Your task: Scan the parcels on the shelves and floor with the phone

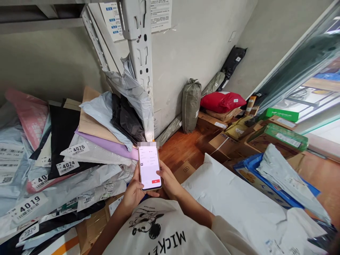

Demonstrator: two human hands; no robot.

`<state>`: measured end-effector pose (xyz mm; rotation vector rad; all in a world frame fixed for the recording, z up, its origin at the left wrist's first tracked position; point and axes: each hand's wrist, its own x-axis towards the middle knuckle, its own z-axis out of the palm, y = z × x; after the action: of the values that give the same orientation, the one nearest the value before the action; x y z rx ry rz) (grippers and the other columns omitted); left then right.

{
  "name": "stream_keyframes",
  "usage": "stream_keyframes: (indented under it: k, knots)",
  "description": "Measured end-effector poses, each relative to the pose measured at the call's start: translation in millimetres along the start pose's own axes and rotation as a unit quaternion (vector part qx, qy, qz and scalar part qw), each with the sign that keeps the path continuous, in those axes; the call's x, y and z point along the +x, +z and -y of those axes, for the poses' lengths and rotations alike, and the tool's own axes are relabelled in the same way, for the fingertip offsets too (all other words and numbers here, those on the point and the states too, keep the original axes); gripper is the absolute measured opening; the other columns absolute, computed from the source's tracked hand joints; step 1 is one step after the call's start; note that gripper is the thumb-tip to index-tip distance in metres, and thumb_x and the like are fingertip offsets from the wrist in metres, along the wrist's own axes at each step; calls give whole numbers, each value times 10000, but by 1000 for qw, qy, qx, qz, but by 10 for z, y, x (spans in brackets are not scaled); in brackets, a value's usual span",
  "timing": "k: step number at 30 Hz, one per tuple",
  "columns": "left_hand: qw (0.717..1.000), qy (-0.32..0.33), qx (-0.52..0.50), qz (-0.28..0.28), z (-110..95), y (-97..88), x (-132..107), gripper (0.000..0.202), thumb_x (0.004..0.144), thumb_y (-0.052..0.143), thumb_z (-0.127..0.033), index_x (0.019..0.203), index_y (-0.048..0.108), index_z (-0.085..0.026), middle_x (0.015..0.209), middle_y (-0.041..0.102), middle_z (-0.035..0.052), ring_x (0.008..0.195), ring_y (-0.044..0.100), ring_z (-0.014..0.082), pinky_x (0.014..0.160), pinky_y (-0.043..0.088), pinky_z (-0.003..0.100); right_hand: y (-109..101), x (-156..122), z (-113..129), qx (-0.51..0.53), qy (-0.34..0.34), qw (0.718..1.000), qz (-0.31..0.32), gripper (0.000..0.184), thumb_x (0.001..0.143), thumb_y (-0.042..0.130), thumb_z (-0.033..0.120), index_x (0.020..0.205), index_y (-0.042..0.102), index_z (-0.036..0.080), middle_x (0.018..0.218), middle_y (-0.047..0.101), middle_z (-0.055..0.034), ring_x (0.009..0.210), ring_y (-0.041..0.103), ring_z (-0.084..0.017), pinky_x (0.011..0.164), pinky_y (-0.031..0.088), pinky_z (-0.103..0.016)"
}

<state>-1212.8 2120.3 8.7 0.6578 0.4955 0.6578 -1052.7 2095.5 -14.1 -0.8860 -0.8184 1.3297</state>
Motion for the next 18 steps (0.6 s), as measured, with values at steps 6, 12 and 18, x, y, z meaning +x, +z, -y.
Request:
stream_keyframes:
  k: [6, 12, 18]
  knots:
    - [1000, -8, -14, 20, -30, -16, -35, 976, 735, 468, -103, 1533, 23, -448, 1335, 568, 32, 970, 659, 236, 708, 631, 426, 57, -11, 5, -14, -5, 1000, 2, 382, 846, 620, 369, 1207, 620, 243, 1168, 698, -50, 1038, 638, -266, 822, 525, -372]
    - [1000, -5, -17, 22, -31, 7, -29, 947, 733, 471, -110, 1533, 85, -437, 1297, 595, 27, 983, 656, 247, 693, 635, 417, 17, -30, 26, -42, -20, 999, 23, 412, 843, 673, 337, 1234, 586, 240, 1197, 670, -60, 1079, 614, -252, 898, 497, -386]
    - [999, 3, -35, 12, -14, -15, -25, 984, 738, 462, -90, 1531, 4, -453, 1335, 591, 14, 986, 655, 220, 693, 629, 365, 14, -94, 96, -58, -38, 994, 88, 829, 670, 798, 174, 1403, 422, 266, 1171, 641, -47, 1008, 618, -231, 872, 505, -369]
